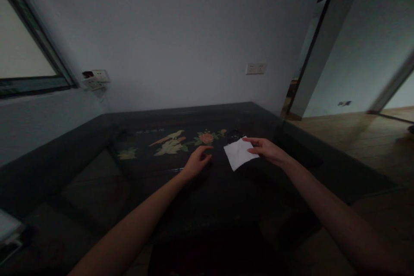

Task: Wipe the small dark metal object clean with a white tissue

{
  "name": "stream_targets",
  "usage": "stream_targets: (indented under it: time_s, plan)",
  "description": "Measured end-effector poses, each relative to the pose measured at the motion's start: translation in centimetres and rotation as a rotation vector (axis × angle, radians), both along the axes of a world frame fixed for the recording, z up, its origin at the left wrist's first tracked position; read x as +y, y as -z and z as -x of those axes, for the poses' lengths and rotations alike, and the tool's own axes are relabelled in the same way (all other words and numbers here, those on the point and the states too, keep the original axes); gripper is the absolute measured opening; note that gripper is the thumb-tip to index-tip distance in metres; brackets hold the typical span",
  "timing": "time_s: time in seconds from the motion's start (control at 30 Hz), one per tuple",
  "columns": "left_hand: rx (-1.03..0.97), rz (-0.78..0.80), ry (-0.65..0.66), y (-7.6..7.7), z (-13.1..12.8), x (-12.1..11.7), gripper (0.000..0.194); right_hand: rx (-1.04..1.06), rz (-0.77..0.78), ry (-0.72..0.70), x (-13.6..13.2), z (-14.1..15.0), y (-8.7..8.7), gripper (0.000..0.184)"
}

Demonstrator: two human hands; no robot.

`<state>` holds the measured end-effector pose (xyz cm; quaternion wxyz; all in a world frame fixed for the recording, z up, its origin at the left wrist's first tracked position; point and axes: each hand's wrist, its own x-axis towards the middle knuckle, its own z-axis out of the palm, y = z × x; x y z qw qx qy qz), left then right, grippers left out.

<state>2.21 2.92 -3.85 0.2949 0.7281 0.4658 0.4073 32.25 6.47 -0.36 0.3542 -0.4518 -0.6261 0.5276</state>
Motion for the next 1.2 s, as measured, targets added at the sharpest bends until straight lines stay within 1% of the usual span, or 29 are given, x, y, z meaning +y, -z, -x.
stream_targets:
  time_s: [0.07, 0.13, 0.27, 0.33, 0.43, 0.5, 0.57, 0.63, 0.73, 0.8, 0.9, 1.07, 1.2]
  plan:
    - [0.03, -0.013, 0.005, 0.0, 0.0, 0.0, 0.032, -0.126, -0.04, 0.044, 0.3, -1.1, 0.8, 0.056]
    - [0.063, -0.028, 0.013, 0.0, 0.0, 0.0, 0.029, -0.275, -0.117, 0.073, 0.6, -1.9, 1.5, 0.049]
    - [0.106, -0.059, 0.042, 0.0, 0.0, 0.0, 0.025, -0.567, -0.303, 0.023, 1.2, -2.4, 2.3, 0.05]
    - [0.111, -0.068, 0.043, -0.1, 0.0, -0.1, 0.024, -0.689, -0.431, 0.031, 1.4, -2.3, 2.5, 0.048]
    - [0.118, -0.083, 0.044, -0.2, -0.1, -0.3, 0.023, -0.746, -0.653, 0.12, 1.3, -1.9, 2.7, 0.04]
    - [0.128, -0.09, 0.049, -0.3, -0.1, -0.3, 0.022, -0.715, -0.75, 0.102, 1.1, -1.3, 2.8, 0.037]
    - [0.142, -0.091, 0.052, -0.3, -0.1, -0.3, 0.022, -0.659, -0.762, -0.028, 0.8, -0.4, 3.1, 0.041]
    - [0.158, -0.092, 0.054, -0.3, -0.1, -0.3, 0.023, -0.638, -0.717, -0.181, 0.6, 0.5, 3.6, 0.047]
    - [0.177, -0.095, 0.055, -0.2, -0.1, -0.2, 0.023, -0.726, -0.647, -0.319, 0.5, 1.2, 4.4, 0.052]
    - [0.193, -0.086, 0.053, -0.2, -0.1, -0.2, 0.022, -0.807, -0.612, -0.357, 0.5, 1.2, 4.8, 0.053]
    - [0.207, -0.073, 0.056, -0.2, -0.2, -0.2, 0.022, -0.871, -0.592, -0.37, 0.5, 0.9, 4.9, 0.053]
    - [0.206, -0.083, 0.064, -0.3, -0.3, -0.3, 0.022, -0.861, -0.609, -0.389, 0.3, 0.6, 4.7, 0.05]
    - [0.219, -0.098, 0.068, -0.4, -0.3, -0.3, 0.022, -0.869, -0.624, -0.39, -0.1, 0.6, 4.3, 0.051]
